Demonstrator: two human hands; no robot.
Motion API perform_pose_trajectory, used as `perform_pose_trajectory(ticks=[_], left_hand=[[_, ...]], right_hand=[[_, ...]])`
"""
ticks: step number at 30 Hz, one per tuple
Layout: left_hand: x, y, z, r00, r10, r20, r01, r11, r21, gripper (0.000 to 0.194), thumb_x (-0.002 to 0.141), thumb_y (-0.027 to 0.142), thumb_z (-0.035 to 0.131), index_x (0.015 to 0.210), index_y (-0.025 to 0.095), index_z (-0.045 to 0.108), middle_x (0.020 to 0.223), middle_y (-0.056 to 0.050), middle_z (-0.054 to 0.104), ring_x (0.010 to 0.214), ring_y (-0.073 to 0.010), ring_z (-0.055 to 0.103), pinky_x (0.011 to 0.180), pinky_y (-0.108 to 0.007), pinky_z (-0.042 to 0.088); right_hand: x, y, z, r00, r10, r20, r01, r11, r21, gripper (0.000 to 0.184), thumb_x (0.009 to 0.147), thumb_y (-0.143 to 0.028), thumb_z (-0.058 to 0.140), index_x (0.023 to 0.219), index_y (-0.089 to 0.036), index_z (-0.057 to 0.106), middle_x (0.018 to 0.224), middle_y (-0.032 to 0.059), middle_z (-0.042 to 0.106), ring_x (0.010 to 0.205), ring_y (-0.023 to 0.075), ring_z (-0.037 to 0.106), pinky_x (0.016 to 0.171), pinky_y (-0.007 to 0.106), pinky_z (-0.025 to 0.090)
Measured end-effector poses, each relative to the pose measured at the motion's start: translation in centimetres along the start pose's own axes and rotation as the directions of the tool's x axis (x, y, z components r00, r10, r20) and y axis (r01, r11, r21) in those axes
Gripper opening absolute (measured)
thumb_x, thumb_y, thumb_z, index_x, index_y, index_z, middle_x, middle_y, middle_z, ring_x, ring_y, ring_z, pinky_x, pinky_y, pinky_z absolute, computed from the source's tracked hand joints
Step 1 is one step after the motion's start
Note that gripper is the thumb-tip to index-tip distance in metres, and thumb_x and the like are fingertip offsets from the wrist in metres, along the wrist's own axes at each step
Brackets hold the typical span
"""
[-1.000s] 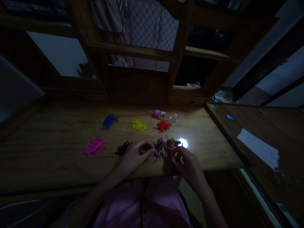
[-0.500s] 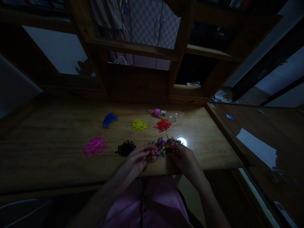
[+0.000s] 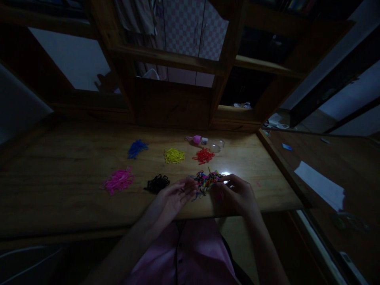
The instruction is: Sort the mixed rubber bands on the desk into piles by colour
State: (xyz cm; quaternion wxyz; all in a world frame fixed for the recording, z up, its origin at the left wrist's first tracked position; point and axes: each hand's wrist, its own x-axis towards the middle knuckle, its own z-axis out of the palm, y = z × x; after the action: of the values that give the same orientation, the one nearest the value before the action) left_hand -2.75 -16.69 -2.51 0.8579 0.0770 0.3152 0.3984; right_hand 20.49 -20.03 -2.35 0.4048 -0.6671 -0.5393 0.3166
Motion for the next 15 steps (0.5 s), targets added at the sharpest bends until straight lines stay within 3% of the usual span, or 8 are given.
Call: perform_pose_trajectory(ticks=[6, 10, 12, 15], left_hand=[[0.3, 0.2, 0.2, 1.000, 0.013, -0.005, -0.013, 1.000, -0.020, 0.025, 0.085, 0.003, 0.046, 0.094, 0.001, 0.070, 0.101, -0.017, 0.071, 0.103, -0.0244, 0.067, 0.097, -0.033, 0.052], [1.0, -0.8, 1.2, 0.999, 0.001, 0.054, 0.003, 0.997, -0.078, 0.028, 0.089, 0.007, 0.044, 0.101, 0.001, 0.068, 0.113, -0.018, 0.068, 0.113, -0.0247, 0.062, 0.103, -0.033, 0.047], [1.2, -1.6, 2.2, 0.996, -0.021, 0.083, 0.030, 0.993, -0.112, 0.028, 0.091, 0.011, 0.043, 0.103, 0.002, 0.067, 0.116, -0.018, 0.066, 0.114, -0.0236, 0.061, 0.104, -0.032, 0.046], [1.1, -2.8, 4.0, 0.991, -0.040, 0.131, 0.063, 0.982, -0.177, 0.027, 0.094, 0.014, 0.043, 0.099, 0.005, 0.068, 0.106, -0.014, 0.068, 0.101, -0.0188, 0.065, 0.100, -0.030, 0.048]], right_hand=[[0.5, 0.2, -0.3, 0.996, 0.007, -0.090, 0.008, 0.986, 0.167, 0.023, 0.076, -0.039, 0.074, 0.085, -0.019, 0.069, 0.083, 0.0051, 0.072, 0.073, 0.0188, 0.066, 0.064, 0.027, 0.051], [0.2, -1.4, 0.1, 0.997, 0.014, -0.077, 0.008, 0.961, 0.275, 0.022, 0.075, -0.037, 0.076, 0.083, -0.018, 0.068, 0.080, 0.0046, 0.071, 0.073, 0.0188, 0.067, 0.064, 0.028, 0.052], [-0.3, -2.6, 0.6, 0.993, -0.036, -0.109, 0.063, 0.963, 0.262, 0.019, 0.078, -0.035, 0.074, 0.085, -0.019, 0.068, 0.081, 0.0042, 0.071, 0.074, 0.0183, 0.067, 0.065, 0.028, 0.053], [-1.1, -4.2, 1.5, 0.955, -0.232, -0.187, 0.250, 0.965, 0.082, 0.009, 0.084, -0.026, 0.068, 0.091, -0.021, 0.068, 0.086, 0.0036, 0.070, 0.076, 0.0170, 0.066, 0.068, 0.029, 0.052]])
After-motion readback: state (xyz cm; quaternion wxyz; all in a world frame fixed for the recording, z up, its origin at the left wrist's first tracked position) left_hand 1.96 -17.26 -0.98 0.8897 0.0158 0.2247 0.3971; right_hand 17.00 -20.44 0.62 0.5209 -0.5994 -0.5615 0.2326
